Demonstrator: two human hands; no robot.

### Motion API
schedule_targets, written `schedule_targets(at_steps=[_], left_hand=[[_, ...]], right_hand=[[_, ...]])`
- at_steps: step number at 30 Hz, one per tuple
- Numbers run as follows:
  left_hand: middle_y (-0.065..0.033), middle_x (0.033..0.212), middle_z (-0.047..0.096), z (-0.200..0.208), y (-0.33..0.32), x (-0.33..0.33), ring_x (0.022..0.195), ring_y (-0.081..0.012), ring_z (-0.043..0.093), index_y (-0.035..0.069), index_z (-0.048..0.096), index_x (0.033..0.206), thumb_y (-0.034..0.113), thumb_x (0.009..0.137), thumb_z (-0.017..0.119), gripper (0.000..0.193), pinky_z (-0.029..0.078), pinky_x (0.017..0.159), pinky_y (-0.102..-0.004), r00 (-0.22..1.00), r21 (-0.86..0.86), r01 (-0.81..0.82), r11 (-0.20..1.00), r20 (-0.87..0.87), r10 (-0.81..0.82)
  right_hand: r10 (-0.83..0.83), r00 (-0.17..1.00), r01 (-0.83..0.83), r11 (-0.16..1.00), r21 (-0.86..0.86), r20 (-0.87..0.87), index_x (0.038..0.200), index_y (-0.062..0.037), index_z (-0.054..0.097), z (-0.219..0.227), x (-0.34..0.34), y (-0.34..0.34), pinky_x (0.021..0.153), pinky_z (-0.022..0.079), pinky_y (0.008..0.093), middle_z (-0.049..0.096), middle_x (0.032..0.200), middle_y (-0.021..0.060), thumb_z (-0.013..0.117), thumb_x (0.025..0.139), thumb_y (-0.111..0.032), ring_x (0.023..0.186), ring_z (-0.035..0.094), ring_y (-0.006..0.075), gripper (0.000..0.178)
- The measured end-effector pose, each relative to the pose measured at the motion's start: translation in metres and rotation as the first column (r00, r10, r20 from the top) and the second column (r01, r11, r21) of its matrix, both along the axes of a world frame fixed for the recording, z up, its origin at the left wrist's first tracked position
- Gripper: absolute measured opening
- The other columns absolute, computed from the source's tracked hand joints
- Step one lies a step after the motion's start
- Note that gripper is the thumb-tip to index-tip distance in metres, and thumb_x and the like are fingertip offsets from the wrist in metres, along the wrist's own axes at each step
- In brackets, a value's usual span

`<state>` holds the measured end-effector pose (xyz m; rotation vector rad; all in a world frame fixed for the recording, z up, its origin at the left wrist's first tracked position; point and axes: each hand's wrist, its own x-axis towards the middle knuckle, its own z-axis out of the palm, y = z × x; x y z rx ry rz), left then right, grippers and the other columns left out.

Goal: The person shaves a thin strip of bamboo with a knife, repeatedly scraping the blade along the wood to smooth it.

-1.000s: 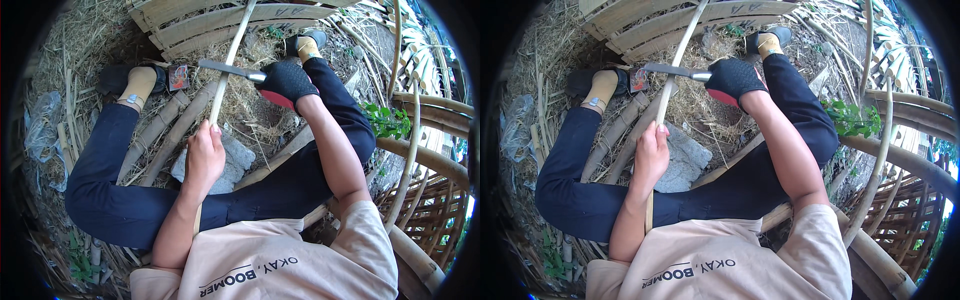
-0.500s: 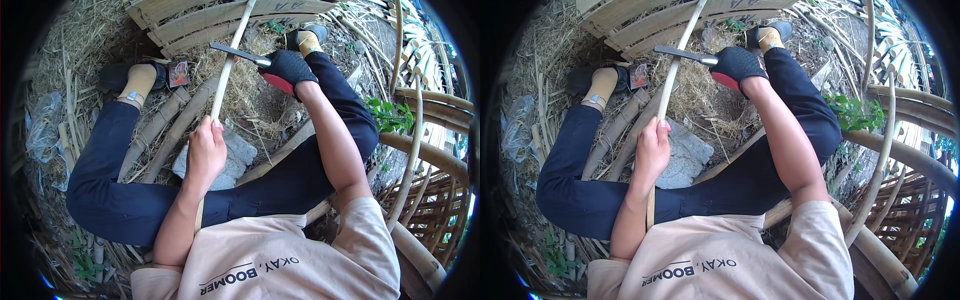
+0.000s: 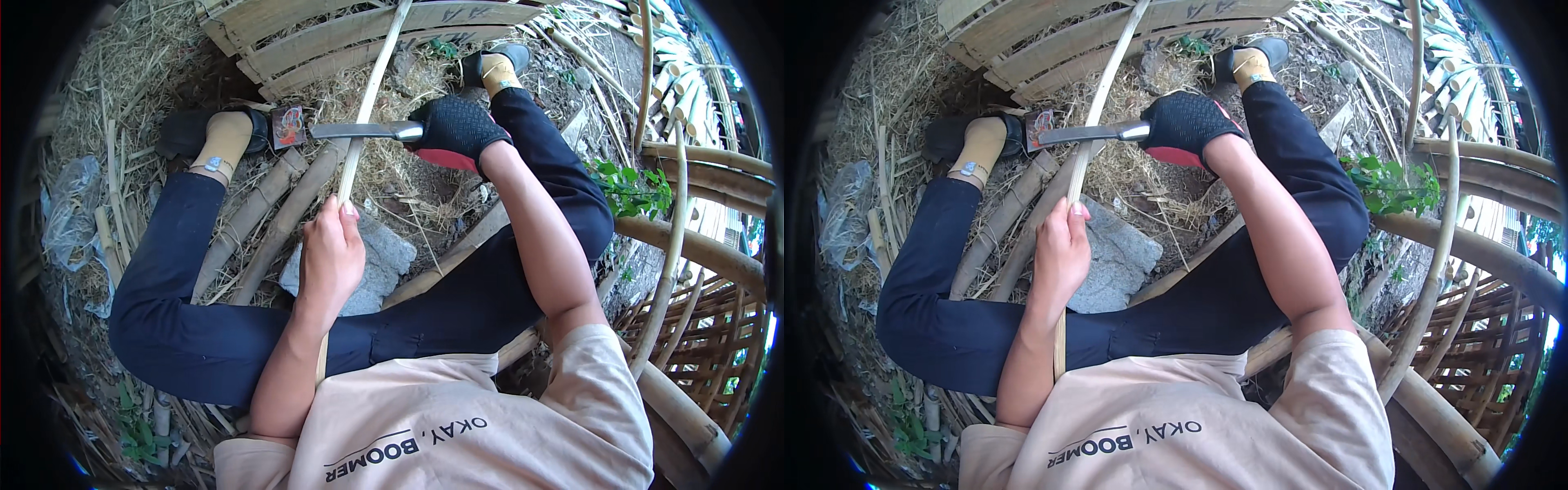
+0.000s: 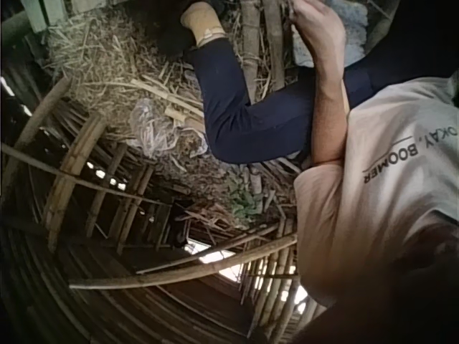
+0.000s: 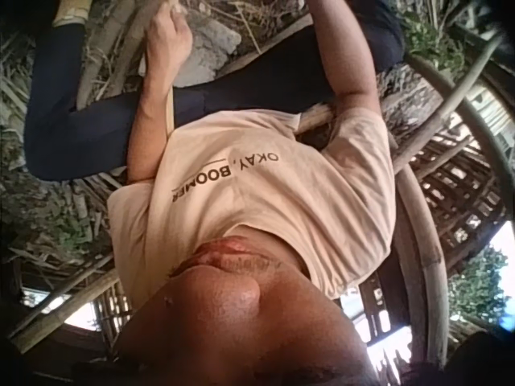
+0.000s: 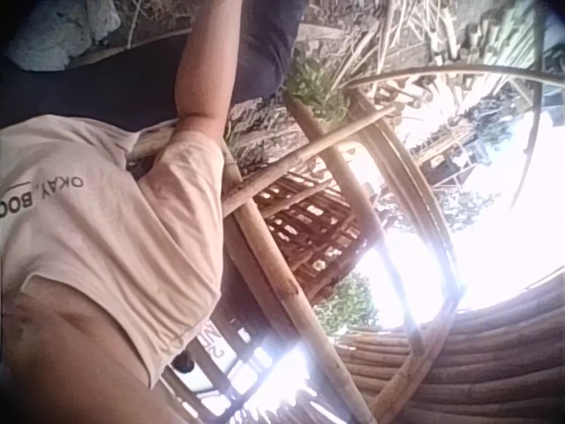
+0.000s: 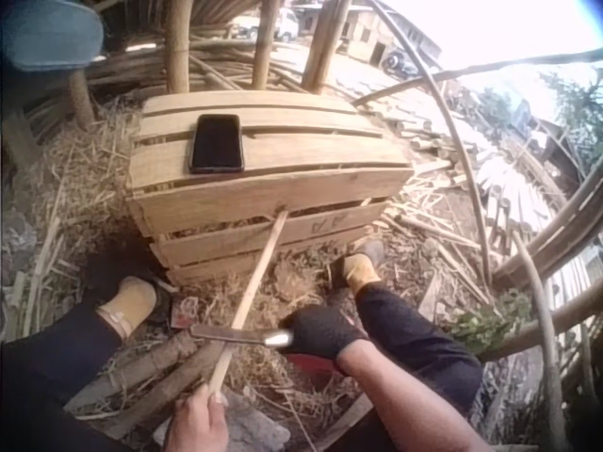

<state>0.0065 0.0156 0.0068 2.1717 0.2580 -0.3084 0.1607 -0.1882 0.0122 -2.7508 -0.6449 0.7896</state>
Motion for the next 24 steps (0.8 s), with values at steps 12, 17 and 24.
schedule_targets(at_steps=[12, 17, 24], left_hand=[[-0.0244, 0.08, 0.067, -0.001, -0.005, 0.001, 0.078, -0.0435, 0.066, -0.004, 0.058, 0.094, 0.013, 0.102, 0.045, 0.022, 0.05, 0.07, -0.0502, 1.0, -0.041, 0.016, 0.999, 0.021, -0.015], [-0.0249, 0.081, 0.067, 0.001, -0.002, 0.001, 0.079, -0.0435, 0.066, -0.003, 0.058, 0.094, 0.011, 0.102, 0.045, 0.02, 0.05, 0.071, -0.05, 1.0, -0.025, 0.01, 1.0, -0.029, -0.011], [-0.0189, 0.072, 0.06, -0.01, -0.007, 0.0, 0.064, -0.0329, 0.061, 0.0, 0.057, 0.094, 0.017, 0.104, 0.043, 0.025, 0.046, 0.064, -0.0426, 0.999, -0.05, 0.009, 0.999, 0.044, -0.007]], right_hand=[[-0.148, 0.989, 0.148, 0.989, 0.011, -0.001, 0.106, -0.0105, 0.075, -0.017, 0.009, -0.017, 0.089, 0.054, 0.0428, 0.072, 0.103, 0.0197, 0.07, 0.078, -0.039, 0.096, 0.07, 0.0368, 0.04], [-0.223, 0.974, 0.223, 0.974, -0.029, 0.029, 0.103, -0.009, 0.075, -0.006, 0.008, -0.013, 0.087, 0.055, 0.0421, 0.072, 0.098, 0.0201, 0.067, 0.08, -0.037, 0.094, 0.07, 0.0364, 0.038], [-0.285, 0.956, 0.285, 0.958, 0.008, 0.065, 0.103, -0.0132, 0.076, -0.019, 0.014, -0.025, 0.088, 0.054, 0.0436, 0.073, 0.098, 0.0181, 0.066, 0.081, -0.035, 0.094, 0.07, 0.0361, 0.033]])
